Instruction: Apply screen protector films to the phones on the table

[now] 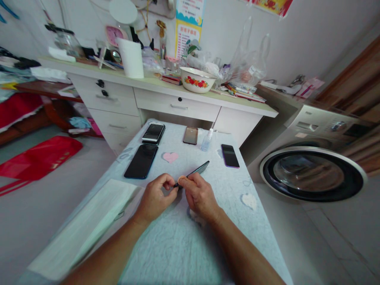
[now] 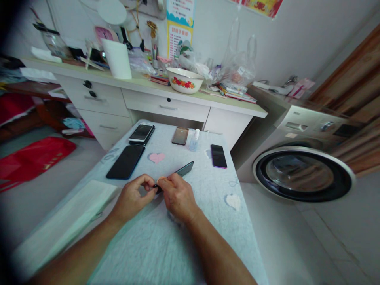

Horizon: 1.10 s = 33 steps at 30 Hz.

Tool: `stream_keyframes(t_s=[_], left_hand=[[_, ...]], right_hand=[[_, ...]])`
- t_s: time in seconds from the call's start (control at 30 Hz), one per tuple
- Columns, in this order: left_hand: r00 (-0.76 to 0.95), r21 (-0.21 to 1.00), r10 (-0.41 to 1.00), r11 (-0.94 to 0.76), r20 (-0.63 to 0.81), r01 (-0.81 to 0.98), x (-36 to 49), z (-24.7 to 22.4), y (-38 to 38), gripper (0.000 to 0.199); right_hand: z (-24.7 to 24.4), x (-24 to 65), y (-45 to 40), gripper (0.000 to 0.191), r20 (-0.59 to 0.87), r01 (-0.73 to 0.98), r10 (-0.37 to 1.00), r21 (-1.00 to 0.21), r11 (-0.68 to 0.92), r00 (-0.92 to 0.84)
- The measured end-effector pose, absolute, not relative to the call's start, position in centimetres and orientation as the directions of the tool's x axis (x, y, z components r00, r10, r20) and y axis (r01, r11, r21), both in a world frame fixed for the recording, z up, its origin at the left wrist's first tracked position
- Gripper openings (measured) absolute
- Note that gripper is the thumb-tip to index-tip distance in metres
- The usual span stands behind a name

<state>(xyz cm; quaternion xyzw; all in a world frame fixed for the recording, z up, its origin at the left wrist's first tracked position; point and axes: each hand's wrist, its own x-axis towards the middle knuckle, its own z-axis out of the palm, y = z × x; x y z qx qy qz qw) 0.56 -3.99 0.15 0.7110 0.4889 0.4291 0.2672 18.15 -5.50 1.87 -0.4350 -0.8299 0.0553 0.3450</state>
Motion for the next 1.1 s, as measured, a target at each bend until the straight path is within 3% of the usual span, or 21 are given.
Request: stream_keyframes(t_s=[0.27, 0.8, 1.1], left_hand=[[0.168, 0.796, 0.924, -0.380, 0.342, 0.470, 0.6, 0.4, -4.0, 0.003], [0.146, 0.791, 0.930, -0.365, 0.338, 0.491, 0.6, 0.3, -4.0, 0.005], [0.141, 0.805, 0.931, -0.361, 0.336, 0.470, 0.8, 1.1, -4.2, 0.003]], right_hand=[[2.1, 17.8, -5.8, 0.028, 0.515, 0.662, 0.740, -0.376, 0.648, -0.433], [0.4, 21.1, -3.4, 0.037, 0.579, 0.699, 0.772, -0.437, 0.566, -0.263], [0.0, 23.6, -1.7, 0.033, 0.621, 0.748, 0.776, -0.463, 0.475, -0.109]])
